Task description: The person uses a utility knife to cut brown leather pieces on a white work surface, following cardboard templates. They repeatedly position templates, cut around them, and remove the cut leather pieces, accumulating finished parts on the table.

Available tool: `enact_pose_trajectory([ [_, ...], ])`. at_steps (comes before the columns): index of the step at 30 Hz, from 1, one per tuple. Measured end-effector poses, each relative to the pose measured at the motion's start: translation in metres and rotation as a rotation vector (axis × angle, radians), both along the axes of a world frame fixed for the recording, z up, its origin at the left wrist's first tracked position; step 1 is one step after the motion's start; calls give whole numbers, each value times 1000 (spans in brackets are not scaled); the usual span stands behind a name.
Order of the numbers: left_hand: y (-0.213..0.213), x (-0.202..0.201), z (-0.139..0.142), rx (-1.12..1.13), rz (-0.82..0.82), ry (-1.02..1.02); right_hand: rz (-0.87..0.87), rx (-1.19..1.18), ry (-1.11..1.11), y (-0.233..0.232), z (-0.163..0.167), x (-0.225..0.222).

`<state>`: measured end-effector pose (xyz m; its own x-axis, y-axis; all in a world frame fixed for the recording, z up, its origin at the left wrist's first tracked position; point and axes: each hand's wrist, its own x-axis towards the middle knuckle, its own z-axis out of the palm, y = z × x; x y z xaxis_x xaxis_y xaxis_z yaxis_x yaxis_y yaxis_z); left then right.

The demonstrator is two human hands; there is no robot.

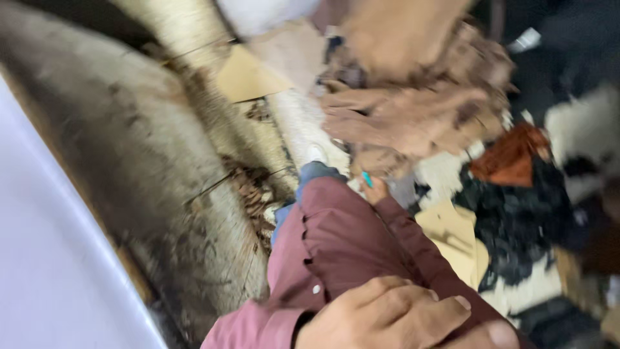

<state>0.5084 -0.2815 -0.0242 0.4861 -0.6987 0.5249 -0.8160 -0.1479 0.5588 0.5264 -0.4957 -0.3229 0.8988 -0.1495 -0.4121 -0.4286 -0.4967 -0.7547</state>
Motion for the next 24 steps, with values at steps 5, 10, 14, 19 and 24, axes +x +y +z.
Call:
enact_pose_trajectory([
  [5,40,-15,-42,-73,51,459,138,2,21,32,1,24],
  [10,106,-55,-107,-161,515,804,432,7,-80,99,7,34],
  [14,157,-129,-149,-139,866,1040,514,103,64,172,13,25],
  [19,211,-225,-160,-403,1018,1098,689,206,-30,280,34,4],
  [24,238,-292,-138,-381,1203,1176,911,292,-303,371,82,-2],
])
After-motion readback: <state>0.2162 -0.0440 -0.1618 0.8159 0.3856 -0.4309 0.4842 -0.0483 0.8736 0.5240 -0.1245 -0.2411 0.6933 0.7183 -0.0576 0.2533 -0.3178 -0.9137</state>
